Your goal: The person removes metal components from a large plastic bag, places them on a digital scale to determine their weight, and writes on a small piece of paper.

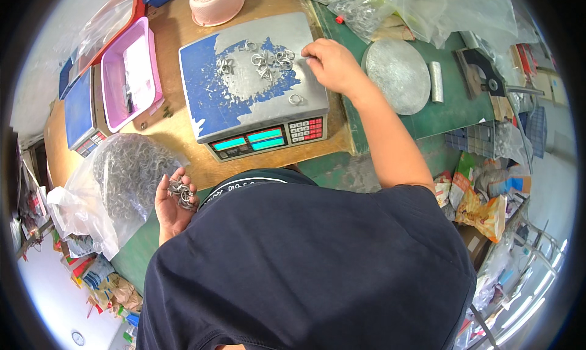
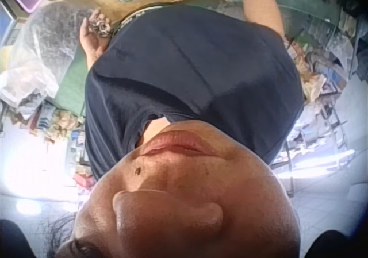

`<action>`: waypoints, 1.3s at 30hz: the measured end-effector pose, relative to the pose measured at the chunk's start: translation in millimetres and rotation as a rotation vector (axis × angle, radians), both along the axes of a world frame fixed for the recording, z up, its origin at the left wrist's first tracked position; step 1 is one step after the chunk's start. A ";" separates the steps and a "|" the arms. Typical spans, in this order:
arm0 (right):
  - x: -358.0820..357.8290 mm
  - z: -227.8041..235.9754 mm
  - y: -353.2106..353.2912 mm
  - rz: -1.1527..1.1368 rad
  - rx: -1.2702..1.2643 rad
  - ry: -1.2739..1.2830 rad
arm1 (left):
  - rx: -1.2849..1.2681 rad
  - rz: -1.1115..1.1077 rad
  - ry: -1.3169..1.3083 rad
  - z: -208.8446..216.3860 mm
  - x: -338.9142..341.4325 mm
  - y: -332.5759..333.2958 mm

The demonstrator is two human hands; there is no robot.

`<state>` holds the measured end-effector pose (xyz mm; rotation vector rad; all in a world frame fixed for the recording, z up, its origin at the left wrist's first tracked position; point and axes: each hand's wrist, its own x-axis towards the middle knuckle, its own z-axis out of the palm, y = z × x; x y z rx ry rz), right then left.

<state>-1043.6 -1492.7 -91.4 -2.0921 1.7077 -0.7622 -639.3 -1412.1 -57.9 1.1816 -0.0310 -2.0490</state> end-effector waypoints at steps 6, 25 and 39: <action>20.0 10.0 23.1 0.062 0.069 -0.032 | -0.002 -0.029 -0.009 0.1 -2.1 0.5; 25.8 1.8 1.5 0.078 -0.089 0.148 | -0.005 -0.005 -0.032 5.8 -3.7 7.7; 42.8 -4.8 1.4 0.145 -0.179 0.188 | -0.006 0.001 -0.031 5.1 -3.9 7.1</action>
